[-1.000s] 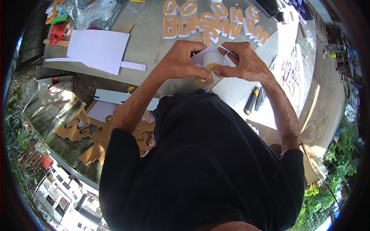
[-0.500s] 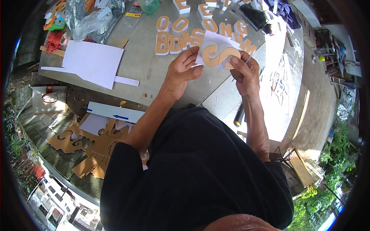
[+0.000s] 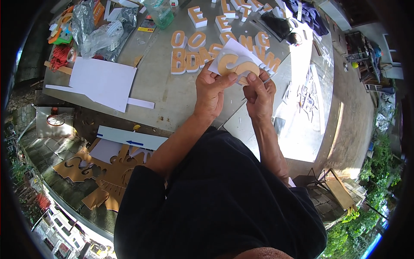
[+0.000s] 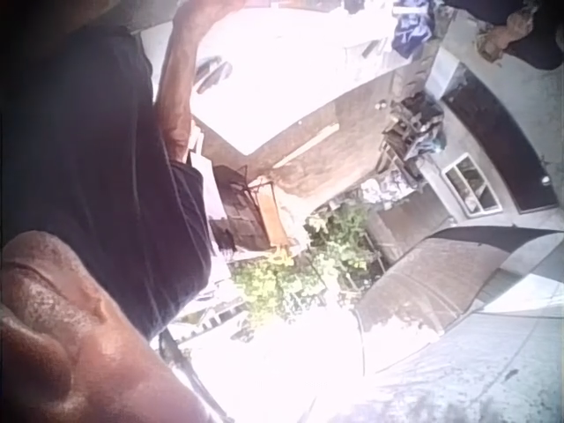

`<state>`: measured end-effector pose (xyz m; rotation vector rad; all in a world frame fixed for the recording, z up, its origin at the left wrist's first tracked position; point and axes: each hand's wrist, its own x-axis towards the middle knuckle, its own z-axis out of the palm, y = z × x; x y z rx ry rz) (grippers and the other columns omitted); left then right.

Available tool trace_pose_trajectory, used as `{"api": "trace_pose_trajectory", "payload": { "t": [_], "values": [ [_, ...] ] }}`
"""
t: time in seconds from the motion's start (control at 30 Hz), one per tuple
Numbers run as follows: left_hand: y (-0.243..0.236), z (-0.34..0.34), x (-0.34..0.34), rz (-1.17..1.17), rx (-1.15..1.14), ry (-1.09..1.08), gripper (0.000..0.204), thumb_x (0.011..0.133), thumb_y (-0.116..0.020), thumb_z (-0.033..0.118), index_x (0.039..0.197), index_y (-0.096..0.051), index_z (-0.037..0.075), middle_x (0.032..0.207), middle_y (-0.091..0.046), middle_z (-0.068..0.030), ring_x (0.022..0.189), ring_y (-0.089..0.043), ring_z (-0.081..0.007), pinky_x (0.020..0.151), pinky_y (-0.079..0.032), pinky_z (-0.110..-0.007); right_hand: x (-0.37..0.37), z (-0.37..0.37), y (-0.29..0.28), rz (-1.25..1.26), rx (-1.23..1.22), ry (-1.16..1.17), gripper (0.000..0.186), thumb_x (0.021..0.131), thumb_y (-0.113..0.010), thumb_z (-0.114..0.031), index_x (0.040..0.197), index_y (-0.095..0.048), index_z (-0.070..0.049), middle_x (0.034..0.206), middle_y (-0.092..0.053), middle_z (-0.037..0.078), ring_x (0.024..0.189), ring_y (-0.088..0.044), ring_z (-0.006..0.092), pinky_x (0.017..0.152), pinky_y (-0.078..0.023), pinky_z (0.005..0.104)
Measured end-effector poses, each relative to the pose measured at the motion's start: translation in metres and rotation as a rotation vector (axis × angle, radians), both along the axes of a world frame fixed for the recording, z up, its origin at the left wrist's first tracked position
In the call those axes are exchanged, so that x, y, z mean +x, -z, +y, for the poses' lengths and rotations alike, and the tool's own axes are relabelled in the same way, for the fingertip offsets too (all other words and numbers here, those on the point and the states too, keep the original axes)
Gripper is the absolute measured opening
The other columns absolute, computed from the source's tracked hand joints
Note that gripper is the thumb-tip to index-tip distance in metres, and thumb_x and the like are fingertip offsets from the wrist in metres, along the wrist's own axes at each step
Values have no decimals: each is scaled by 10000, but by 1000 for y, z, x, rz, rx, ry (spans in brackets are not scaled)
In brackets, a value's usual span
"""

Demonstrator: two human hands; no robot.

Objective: Removing excess vinyl from cut letters and trimming backing paper.

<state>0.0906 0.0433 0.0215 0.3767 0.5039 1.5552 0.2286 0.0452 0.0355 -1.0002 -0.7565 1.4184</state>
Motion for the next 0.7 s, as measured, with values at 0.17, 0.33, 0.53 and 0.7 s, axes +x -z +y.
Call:
{"api": "trace_pose_trajectory", "payload": {
  "t": [0.17, 0.33, 0.53, 0.7],
  "values": [
    [-6, 1, 0, 14, -1, -30, 502, 810, -778, -27, 1273, -586, -19, 1167, -686, -112, 1074, -672, -175, 959, -532, -319, -8, -7, 0, 5, 16, 14, 391, 871, -798, -234, 1110, -604, 6, 706, -545, -39, 459, -299, 10, 437, -194, 216],
    [-8, 2, -3, 50, 10, -40, 451, 809, -769, -14, 1230, -608, -35, 1125, -699, -116, 1032, -686, -173, 926, -547, -301, -16, -13, 6, 24, 47, 30, 359, 906, -768, -256, 1122, -612, -15, 657, -498, -62, 445, -280, 15, 439, -202, 214],
    [-6, 4, -2, 125, -21, -74, 466, 803, -777, 0, 1235, -612, -52, 1125, -698, -115, 1015, -687, -169, 898, -557, -296, -18, -16, 13, 176, -35, 43, 433, 868, -808, -219, 1145, -558, 0, 757, -558, -25, 471, -314, 12, 444, -211, 217],
    [-2, 10, -9, 145, -19, -35, 480, 787, -784, -13, 1232, -612, -73, 1123, -700, -137, 1011, -689, -172, 894, -568, -312, -18, -16, 17, 165, -20, 25, 426, 885, -805, -241, 1138, -554, -7, 752, -557, -25, 465, -311, 16, 436, -212, 215]
  ]
}}
